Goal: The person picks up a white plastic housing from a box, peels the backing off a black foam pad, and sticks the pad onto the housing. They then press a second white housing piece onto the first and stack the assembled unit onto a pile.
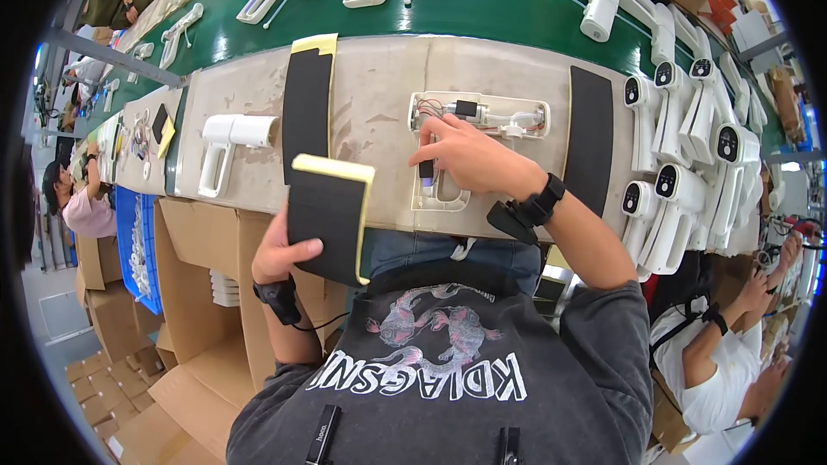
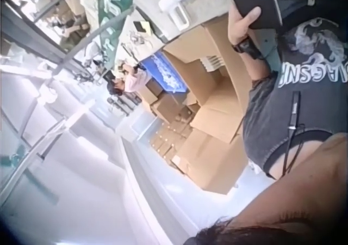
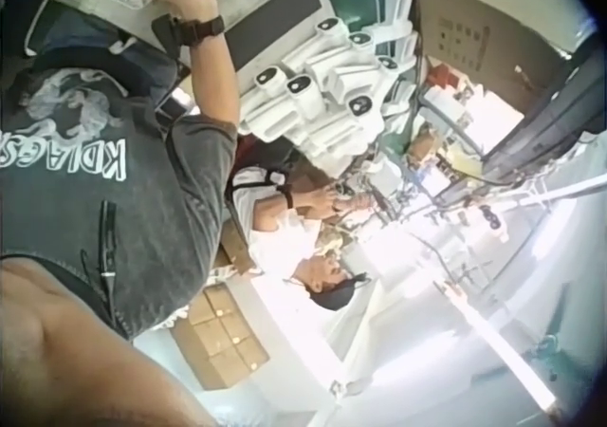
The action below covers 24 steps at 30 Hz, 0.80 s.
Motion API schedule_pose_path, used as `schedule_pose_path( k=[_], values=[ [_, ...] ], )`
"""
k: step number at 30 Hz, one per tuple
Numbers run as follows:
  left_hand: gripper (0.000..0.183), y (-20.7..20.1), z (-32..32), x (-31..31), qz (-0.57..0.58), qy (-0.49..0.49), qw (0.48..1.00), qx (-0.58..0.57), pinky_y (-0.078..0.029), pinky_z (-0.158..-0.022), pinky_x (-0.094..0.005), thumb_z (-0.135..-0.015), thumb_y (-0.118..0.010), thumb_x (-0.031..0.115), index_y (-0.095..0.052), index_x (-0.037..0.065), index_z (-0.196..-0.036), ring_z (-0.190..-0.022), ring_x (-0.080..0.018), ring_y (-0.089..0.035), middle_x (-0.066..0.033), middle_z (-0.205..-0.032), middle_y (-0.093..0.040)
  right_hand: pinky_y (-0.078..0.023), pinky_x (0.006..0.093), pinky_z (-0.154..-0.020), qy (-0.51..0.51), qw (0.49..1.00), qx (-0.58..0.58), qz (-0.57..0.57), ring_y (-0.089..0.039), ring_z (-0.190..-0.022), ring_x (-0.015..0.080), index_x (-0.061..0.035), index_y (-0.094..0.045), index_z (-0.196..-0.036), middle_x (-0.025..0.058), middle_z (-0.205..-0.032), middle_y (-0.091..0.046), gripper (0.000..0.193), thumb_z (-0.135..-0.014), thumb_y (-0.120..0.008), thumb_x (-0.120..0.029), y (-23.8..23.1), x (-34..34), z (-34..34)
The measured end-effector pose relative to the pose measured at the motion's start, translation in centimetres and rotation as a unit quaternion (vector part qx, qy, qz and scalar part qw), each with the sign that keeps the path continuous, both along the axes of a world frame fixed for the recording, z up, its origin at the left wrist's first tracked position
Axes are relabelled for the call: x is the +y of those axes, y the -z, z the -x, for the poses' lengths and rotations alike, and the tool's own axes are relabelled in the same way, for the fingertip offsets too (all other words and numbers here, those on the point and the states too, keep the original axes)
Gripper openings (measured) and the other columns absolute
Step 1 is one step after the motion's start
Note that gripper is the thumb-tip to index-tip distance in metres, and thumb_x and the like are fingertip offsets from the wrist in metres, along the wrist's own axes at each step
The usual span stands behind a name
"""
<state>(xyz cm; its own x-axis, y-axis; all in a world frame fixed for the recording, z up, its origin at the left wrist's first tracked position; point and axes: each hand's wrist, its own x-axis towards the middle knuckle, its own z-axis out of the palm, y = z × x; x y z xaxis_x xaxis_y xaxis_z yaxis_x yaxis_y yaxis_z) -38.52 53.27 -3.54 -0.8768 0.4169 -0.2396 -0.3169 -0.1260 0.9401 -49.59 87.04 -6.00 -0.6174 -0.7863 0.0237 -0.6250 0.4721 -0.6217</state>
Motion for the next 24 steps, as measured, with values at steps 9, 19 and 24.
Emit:
schedule_pose_path(
  k=[9,19,24],
  values=[
    [0.072,-5.0,12.1,3.9,0.051,-0.122,0.983,0.127,-0.05,-0.098,-0.0381,-0.087,-0.077,0.021,-0.042,-0.005,-0.144,-0.117,-0.0258,-0.061,-0.0191,-0.131,-0.059,-0.047,0.0348,-0.093,0.131,0.987,-0.022,0.091,-0.056,-0.109,0.0304,-0.0083,-0.068,-0.122,0.011,-0.115,-0.055,0.061,-0.074,-0.047,0.022,-2.0,3.5,-3.0],
    [0.019,-4.1,6.4,11.5,0.284,0.118,0.909,0.283,-0.05,-0.088,-0.0293,-0.09,-0.064,0.003,-0.066,0.0,-0.109,-0.099,-0.019,-0.064,-0.01,-0.113,-0.068,-0.051,0.0344,-0.086,0.338,0.904,-0.134,0.226,-0.066,-0.096,0.0268,-0.0024,-0.071,-0.112,0.0127,-0.104,-0.066,0.024,-0.092,-0.059,0.001,0.1,9.7,-11.6],
    [0.024,-8.6,0.4,19.6,-0.128,0.441,0.819,0.344,-0.05,-0.097,-0.0436,-0.08,-0.076,0.012,-0.075,0.003,-0.102,-0.113,-0.0319,-0.065,-0.0176,-0.114,-0.069,-0.052,0.0365,-0.083,0.388,0.883,-0.132,0.227,-0.067,-0.094,0.0304,-0.0015,-0.071,-0.109,0.0146,-0.106,-0.069,0.019,-0.093,-0.061,-0.004,-0.5,10.5,-11.7]
  ],
)
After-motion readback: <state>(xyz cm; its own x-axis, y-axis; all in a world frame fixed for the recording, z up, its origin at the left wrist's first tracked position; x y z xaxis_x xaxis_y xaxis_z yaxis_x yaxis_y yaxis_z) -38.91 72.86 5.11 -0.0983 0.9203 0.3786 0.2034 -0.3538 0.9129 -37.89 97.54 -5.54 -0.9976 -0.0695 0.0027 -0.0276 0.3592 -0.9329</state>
